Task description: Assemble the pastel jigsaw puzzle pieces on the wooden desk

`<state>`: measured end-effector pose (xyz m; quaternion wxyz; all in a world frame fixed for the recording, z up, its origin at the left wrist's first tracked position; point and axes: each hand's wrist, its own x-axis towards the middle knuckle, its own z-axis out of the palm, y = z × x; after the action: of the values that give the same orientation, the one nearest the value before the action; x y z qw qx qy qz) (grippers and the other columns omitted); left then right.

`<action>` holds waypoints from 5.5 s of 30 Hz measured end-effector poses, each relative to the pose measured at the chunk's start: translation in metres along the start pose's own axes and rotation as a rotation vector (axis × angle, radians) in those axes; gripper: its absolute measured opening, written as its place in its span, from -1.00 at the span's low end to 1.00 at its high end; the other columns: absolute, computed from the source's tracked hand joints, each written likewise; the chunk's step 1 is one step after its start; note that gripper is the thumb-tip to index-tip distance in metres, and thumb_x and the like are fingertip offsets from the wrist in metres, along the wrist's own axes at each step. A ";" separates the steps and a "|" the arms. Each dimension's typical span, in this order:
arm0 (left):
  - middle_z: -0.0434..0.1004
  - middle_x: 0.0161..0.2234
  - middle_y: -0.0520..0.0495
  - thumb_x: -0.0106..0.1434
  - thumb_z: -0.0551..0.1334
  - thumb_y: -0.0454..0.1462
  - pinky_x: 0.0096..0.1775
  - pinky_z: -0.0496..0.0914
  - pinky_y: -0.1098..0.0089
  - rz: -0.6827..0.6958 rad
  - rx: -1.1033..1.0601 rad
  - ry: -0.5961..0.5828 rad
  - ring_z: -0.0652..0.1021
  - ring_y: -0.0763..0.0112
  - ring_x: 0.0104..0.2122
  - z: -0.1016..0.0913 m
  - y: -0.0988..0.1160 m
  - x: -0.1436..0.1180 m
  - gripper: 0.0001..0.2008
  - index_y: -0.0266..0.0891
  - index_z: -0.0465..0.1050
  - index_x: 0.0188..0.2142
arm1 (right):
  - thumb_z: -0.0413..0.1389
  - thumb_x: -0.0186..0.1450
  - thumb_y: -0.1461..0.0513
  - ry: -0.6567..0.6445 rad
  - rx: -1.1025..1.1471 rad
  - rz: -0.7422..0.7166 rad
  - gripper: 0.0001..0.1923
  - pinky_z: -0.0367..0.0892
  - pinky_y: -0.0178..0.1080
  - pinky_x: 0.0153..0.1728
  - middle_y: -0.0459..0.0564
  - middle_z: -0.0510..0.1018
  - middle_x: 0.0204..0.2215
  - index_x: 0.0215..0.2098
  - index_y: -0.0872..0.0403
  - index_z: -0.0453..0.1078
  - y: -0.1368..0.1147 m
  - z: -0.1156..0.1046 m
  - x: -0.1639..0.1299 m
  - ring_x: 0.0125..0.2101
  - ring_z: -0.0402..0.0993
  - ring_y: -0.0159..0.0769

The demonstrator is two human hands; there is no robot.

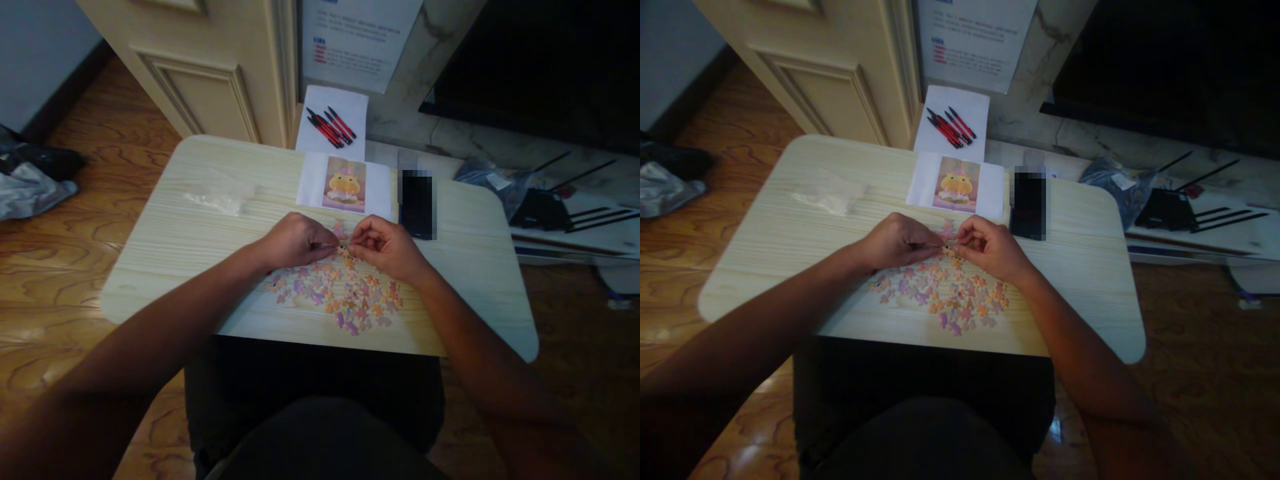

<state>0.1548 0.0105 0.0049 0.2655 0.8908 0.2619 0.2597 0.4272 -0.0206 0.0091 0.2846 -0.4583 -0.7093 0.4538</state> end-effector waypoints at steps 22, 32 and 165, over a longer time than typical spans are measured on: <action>0.64 -0.52 0.02 0.42 0.28 -0.25 -0.45 0.25 0.42 -0.078 0.047 -0.015 0.51 0.51 -0.58 -0.002 -0.003 -0.001 -0.74 -0.22 0.70 -0.37 | 0.40 0.35 0.08 0.091 -0.276 -0.079 -0.80 0.21 -0.19 -0.40 -0.17 0.56 -0.47 -0.20 -0.02 0.54 -0.010 0.004 0.003 -0.52 0.31 -0.38; 0.53 -0.58 0.07 0.38 0.29 -0.25 -0.48 0.17 0.44 -0.134 0.024 0.000 0.39 0.53 -0.62 -0.002 0.000 0.000 -0.76 -0.23 0.68 -0.40 | 0.38 0.35 0.12 0.112 -0.316 -0.087 -0.85 0.23 -0.19 -0.39 -0.19 0.52 -0.51 -0.20 -0.02 0.56 -0.007 0.009 0.005 -0.55 0.29 -0.38; 0.41 -0.62 0.12 0.25 0.41 -0.21 -0.49 0.18 0.48 -0.279 -0.317 -0.134 0.32 0.56 -0.60 -0.015 0.003 0.000 -0.85 -0.23 0.76 -0.30 | 0.37 0.31 0.19 -0.245 -0.473 -0.279 -0.88 0.33 -0.19 -0.22 -0.07 0.69 -0.26 -0.19 -0.01 0.61 -0.021 -0.016 -0.008 -0.30 0.58 -0.24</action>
<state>0.1470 0.0133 0.0174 0.4525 0.8083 0.3202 0.1985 0.4351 -0.0255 0.0349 0.1417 -0.3518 -0.8805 0.2844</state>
